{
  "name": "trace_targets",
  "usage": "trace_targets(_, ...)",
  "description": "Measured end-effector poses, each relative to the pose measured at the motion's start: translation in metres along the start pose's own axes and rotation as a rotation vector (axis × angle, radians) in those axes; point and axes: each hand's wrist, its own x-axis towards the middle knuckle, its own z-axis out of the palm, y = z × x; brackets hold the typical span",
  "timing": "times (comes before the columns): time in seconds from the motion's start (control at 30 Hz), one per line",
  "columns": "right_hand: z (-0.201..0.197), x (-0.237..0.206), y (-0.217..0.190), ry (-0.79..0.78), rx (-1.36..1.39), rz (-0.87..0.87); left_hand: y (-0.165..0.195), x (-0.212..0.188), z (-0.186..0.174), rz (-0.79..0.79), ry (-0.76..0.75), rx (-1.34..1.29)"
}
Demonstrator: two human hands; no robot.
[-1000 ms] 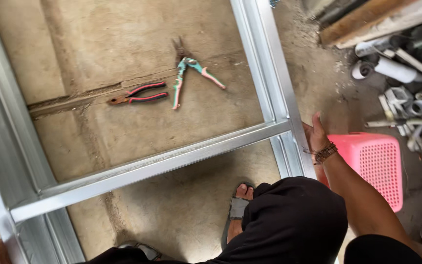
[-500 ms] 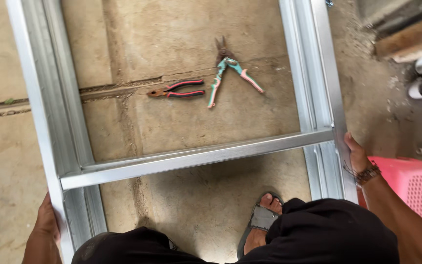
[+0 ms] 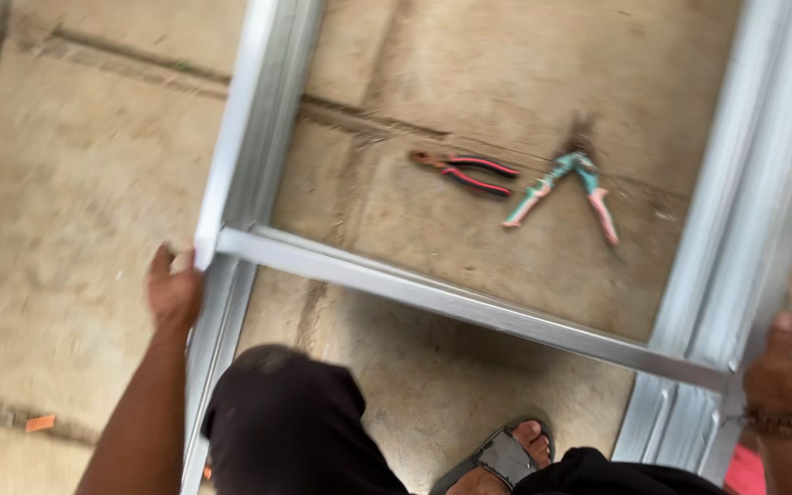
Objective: The person assembles a rectangular metal frame on a concrete floor using a corded drill and screws. They position metal bars, align corners, and fasten joints with a drill, occasionally using a hammer to adjust pieces.
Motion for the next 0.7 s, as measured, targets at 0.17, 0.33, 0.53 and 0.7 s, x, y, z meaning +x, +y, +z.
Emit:
trace_targets(0.17,0.183,0.099,-0.144,-0.683,-0.089,-0.397,0.033,-0.026,0.026,-0.247,-0.300,0.441)
trace_targets(0.33,0.324,0.083,-0.260,-1.034,-0.511,-0.357,0.046,-0.031,0.015,-0.289,-0.326,0.324)
trace_targets(0.53,0.357,0.056,-0.288,-1.037,-0.829,-0.144,0.027,-0.044,0.001,-0.292,-0.115,0.047)
trace_targets(0.7,0.349,0.064,-0.332,-0.955,-0.780,-0.194,0.022,-0.038,0.000,-0.340,-0.196,-0.034)
